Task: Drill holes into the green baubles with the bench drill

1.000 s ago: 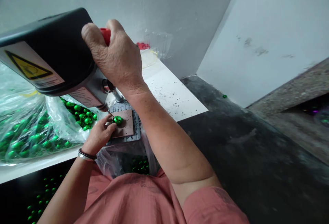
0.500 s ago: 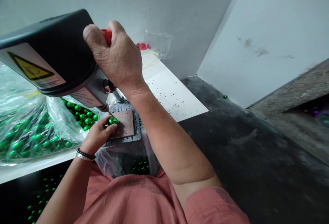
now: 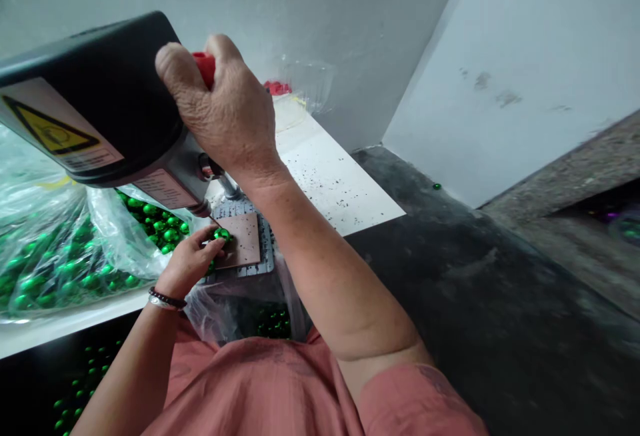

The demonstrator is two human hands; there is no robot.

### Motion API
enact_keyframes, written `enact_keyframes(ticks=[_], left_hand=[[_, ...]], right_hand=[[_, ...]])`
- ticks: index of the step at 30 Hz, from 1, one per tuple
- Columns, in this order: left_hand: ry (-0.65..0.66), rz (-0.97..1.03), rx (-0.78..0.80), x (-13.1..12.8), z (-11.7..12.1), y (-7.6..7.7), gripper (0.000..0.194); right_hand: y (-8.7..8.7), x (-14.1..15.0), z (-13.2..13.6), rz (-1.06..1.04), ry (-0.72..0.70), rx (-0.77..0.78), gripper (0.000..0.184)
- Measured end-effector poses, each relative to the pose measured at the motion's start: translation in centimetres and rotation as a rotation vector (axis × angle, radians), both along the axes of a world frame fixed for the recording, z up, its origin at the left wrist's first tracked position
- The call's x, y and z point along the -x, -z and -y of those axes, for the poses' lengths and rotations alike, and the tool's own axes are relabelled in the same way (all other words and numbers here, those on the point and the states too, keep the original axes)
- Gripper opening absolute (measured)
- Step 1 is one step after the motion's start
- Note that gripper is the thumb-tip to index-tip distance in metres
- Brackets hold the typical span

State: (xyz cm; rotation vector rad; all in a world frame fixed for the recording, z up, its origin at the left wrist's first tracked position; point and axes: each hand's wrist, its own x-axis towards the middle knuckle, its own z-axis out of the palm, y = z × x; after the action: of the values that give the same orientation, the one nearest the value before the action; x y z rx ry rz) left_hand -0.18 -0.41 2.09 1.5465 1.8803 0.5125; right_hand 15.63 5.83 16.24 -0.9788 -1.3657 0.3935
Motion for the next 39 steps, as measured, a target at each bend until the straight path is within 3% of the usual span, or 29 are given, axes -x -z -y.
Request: enact_keyframes(ticks=[8,21,27,34,39], left_hand=[[0.004,-0.134,-0.092,-0.4,-0.2,-0.2,0.034],[0.056,-0.23,-0.144,-0.9,-0.6,0.1,0.045],[0.078,-0.232,-0.125,-0.7,-0.9,0.2,0.043],[0.087,-0.274,-0.165,-0.8,-0.5,0.5,0.044],[0.11,-0.254,-0.182,-0.7,-0.3,0.6,0.041]], right_hand=[[0.1,-0.1,0.4,-0.013,-0.027,-0.008,0.035],[0.2,-0.1,0.8,0.027,-0.015,-0.027,0.037],[0.6,-0.3,2.5,0.087,0.049,-0.076,0.031],[4.1,-1.1,6.3,0.334,0.183,-0.218,0.013],[6.9,-1.1,7.3,0.426,0.277,-0.298,0.007]])
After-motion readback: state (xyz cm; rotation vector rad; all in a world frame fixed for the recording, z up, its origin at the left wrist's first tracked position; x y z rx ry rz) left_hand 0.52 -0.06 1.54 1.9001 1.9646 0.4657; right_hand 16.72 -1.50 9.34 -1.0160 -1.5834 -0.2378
